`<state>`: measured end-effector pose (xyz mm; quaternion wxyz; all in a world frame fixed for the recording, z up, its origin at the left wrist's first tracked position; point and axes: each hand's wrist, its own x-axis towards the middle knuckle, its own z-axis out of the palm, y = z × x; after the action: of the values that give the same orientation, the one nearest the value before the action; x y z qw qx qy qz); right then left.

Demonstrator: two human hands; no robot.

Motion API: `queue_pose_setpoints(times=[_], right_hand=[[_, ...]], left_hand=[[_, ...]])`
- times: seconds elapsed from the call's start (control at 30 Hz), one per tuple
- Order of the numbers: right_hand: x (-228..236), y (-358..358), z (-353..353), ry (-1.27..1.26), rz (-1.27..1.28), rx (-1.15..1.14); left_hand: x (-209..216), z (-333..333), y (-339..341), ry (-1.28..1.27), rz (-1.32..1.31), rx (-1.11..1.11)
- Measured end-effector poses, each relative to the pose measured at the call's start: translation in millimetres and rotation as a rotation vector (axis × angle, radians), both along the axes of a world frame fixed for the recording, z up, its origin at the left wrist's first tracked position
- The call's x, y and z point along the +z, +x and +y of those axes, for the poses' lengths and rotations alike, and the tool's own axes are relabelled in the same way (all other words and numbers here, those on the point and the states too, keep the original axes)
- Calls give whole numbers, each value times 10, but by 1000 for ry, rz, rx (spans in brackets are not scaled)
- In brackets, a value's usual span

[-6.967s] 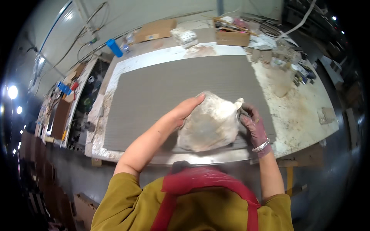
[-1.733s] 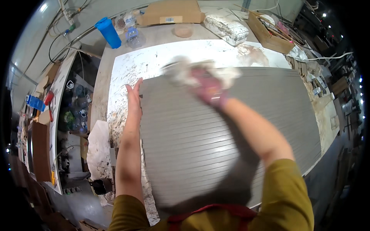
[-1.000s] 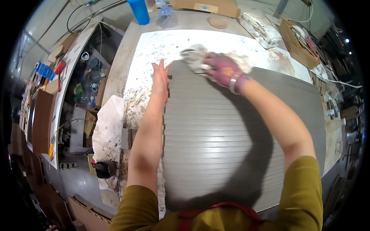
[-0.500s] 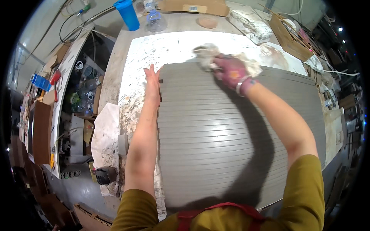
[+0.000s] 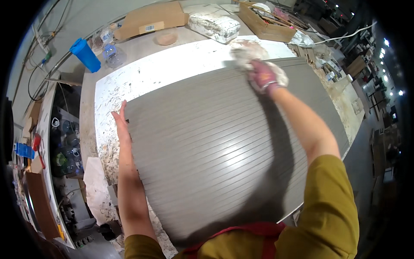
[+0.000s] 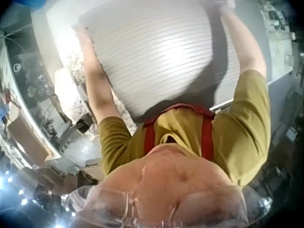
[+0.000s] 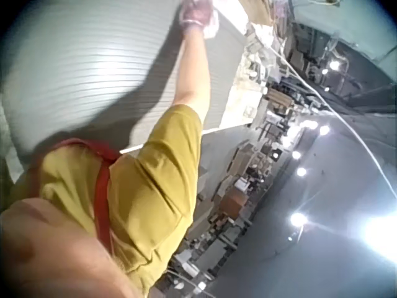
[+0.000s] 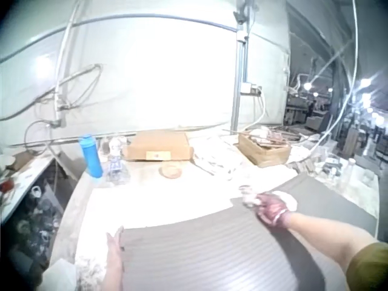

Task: The person cleans a ribbed furniture panel by applying liquid from a bottle onto a cloth and repeatedly wiping the surface, moving across the ribs and along the edges.

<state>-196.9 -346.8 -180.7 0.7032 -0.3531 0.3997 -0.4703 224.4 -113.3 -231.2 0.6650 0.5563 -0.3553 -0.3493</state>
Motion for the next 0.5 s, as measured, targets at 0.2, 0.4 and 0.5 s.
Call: queue_pose_setpoints(times=[0.2, 0.4, 0.5], right_hand=[[309, 677, 560, -442, 741, 229], [291, 1912, 1069, -1321, 1235, 533], [135, 995, 504, -1099, 1261, 287]], left_hand=[[-12, 50, 42, 3, 111, -54], [21, 118, 130, -42, 100, -76], [-59, 103, 186, 37, -103, 8]])
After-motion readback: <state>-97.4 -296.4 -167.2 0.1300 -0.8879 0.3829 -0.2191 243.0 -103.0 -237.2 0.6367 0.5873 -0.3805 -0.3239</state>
